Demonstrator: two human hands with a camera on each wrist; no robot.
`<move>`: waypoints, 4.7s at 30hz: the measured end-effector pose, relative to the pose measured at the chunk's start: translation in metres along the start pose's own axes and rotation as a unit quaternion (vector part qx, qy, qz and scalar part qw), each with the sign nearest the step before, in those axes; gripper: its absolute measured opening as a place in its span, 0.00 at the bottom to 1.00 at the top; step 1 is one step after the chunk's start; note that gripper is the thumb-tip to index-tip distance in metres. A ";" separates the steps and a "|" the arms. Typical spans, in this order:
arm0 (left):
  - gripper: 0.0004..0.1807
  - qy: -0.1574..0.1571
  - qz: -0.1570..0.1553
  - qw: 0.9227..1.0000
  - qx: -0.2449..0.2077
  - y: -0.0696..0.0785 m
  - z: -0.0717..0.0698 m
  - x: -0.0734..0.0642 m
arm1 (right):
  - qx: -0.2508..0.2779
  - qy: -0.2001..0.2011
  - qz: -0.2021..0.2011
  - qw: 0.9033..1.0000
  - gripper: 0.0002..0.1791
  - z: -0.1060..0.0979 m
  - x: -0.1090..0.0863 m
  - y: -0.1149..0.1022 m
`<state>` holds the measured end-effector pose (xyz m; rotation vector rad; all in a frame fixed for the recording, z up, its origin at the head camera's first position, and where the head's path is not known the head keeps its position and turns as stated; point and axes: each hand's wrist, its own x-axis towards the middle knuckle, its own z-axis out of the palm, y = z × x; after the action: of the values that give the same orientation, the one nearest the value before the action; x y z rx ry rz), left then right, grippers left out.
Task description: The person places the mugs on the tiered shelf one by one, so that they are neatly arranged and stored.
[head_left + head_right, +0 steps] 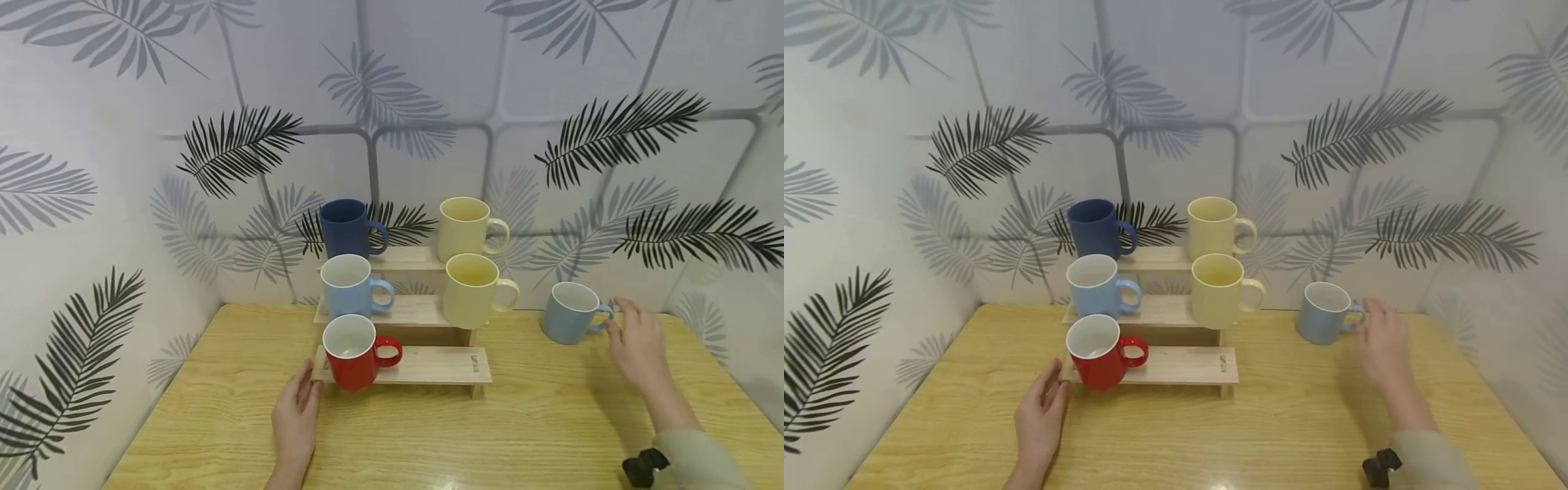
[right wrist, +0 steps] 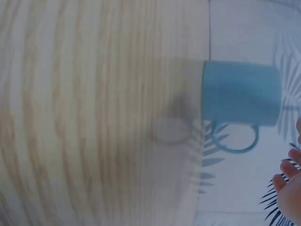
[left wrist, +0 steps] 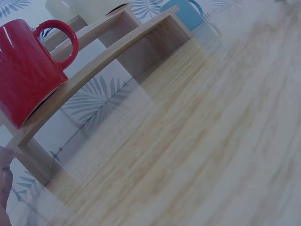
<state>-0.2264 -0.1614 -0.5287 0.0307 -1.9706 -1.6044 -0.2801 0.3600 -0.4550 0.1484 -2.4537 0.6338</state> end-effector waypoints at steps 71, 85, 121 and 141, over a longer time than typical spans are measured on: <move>0.17 0.005 -0.036 0.999 0.003 0.044 -0.003 -0.004 | 0.203 -0.132 0.218 0.946 0.21 0.026 -0.018 -0.028; 0.17 0.005 -0.036 0.999 0.002 0.040 -0.003 -0.003 | 0.225 -0.092 0.175 0.954 0.17 0.014 -0.028 -0.056; 0.17 0.009 -0.040 0.999 0.011 0.036 -0.003 -0.002 | 0.684 -0.019 -0.017 0.729 0.08 0.044 -0.034 -0.135; 0.16 0.013 -0.032 0.999 0.012 0.030 -0.002 -0.001 | 0.742 -0.009 0.009 0.670 0.11 0.077 -0.034 -0.147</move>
<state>-0.2142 -0.1545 -0.5020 0.1255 -1.9868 -1.6130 -0.2567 0.1929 -0.4693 0.7244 -1.2800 2.4364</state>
